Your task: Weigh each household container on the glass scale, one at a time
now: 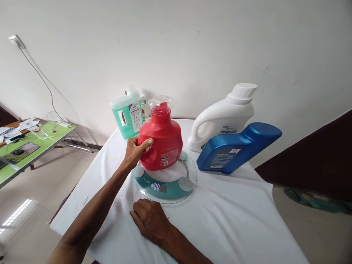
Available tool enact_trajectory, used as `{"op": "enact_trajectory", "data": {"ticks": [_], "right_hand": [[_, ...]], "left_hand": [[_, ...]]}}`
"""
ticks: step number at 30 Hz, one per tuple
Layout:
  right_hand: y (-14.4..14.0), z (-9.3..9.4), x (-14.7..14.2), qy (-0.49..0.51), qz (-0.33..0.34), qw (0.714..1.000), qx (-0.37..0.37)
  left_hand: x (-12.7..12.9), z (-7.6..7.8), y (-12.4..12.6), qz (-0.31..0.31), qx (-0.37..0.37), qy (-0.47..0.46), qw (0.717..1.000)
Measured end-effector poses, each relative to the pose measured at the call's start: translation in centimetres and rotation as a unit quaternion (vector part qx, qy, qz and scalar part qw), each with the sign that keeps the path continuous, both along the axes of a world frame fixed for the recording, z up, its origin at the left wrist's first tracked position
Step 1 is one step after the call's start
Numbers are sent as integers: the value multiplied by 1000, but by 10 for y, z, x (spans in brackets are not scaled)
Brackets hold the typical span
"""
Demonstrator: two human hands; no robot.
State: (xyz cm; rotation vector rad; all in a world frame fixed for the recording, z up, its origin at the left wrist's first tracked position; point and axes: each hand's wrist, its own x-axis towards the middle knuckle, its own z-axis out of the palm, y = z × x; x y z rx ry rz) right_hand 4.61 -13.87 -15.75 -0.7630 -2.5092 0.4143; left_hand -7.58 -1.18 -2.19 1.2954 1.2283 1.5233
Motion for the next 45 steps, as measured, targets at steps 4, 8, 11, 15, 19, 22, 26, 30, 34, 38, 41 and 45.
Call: {"op": "enact_trajectory", "data": {"ticks": [4, 8, 11, 15, 19, 22, 26, 30, 34, 38, 41, 45], "right_hand": [[1, 0, 0, 0, -2, 1000, 3], [2, -2, 0, 19, -1, 1000, 14], [2, -4, 0, 38, -2, 999, 29], [1, -6, 0, 57, -3, 997, 48], [-1, -7, 0, 61, -4, 995, 76], [-2, -5, 0, 60, -6, 994, 87], [-2, -4, 0, 66, -9, 993, 94], [-2, -4, 0, 71, -13, 993, 96], [-2, -5, 0, 66, -11, 993, 99], [-2, -6, 0, 59, -11, 994, 94], [-2, -7, 0, 54, -9, 994, 90], [-3, -6, 1, 50, -6, 995, 89]], "left_hand": [[-22, -5, 6, -20, 38, 24, 999], [-45, -37, 20, 49, 33, 13, 998], [-56, -72, 26, 131, 26, 28, 991], [-64, -101, 28, 144, -5, 66, 987], [-68, -106, 30, 126, -22, 94, 987], [-69, -106, 32, 123, -27, 114, 985], [-70, -107, 32, 117, -33, 120, 985], [-71, -109, 32, 109, -26, 123, 986], [-71, -110, 33, 104, -21, 124, 987], [-71, -111, 34, 101, -21, 122, 987], [-71, -111, 35, 98, -26, 127, 987], [-71, -111, 35, 96, -30, 127, 987]]}}
